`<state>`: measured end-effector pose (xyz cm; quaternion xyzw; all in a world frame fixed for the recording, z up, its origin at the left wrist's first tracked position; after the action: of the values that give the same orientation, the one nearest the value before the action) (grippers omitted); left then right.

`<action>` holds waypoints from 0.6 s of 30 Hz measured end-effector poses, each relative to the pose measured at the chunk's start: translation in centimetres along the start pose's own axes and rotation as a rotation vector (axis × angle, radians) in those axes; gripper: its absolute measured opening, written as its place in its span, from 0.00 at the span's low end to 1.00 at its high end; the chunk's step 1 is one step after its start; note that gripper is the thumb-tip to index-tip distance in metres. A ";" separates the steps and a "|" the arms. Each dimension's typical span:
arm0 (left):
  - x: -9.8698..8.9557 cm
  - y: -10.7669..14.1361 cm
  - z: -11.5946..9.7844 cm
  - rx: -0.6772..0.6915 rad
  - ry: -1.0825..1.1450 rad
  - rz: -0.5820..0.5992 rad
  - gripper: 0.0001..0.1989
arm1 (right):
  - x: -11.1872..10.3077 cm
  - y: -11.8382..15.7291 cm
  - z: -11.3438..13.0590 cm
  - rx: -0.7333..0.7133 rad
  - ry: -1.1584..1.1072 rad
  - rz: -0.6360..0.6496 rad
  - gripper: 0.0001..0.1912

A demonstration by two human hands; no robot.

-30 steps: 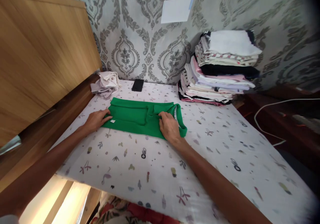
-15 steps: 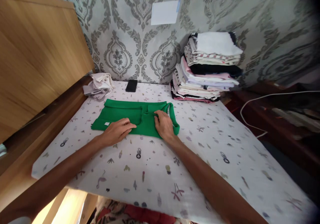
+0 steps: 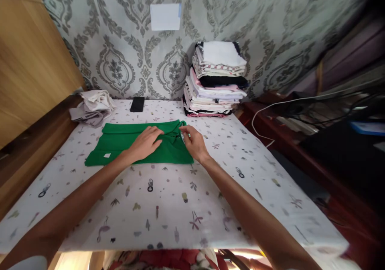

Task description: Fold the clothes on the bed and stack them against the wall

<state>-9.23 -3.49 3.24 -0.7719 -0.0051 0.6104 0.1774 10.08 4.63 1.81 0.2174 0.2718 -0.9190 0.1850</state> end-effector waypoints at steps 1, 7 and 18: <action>0.7 -1.1 -0.3 0.024 0.010 0.024 0.14 | -0.2 0.6 0.1 0.006 0.012 0.002 0.16; 3.2 -4.8 -0.8 0.047 -0.088 0.190 0.08 | 0.5 4.5 0.3 -0.029 0.200 0.063 0.13; 1.3 -2.8 0.3 -0.046 0.040 -0.010 0.10 | 0.5 5.0 -0.3 -0.058 0.416 0.055 0.08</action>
<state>-8.59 -0.50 2.78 -0.7878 -0.0193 0.5937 0.1628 12.02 0.79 -0.76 0.4046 0.3243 -0.8406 0.1562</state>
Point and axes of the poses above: each hand's wrist, its own y-axis away from the middle knuckle, its own x-axis out of the palm, z = x × y, the point moved 3 cm from there along -y, towards the middle knuckle, and after that the axes turned 9 degrees about -y, right-handed, at the moved point
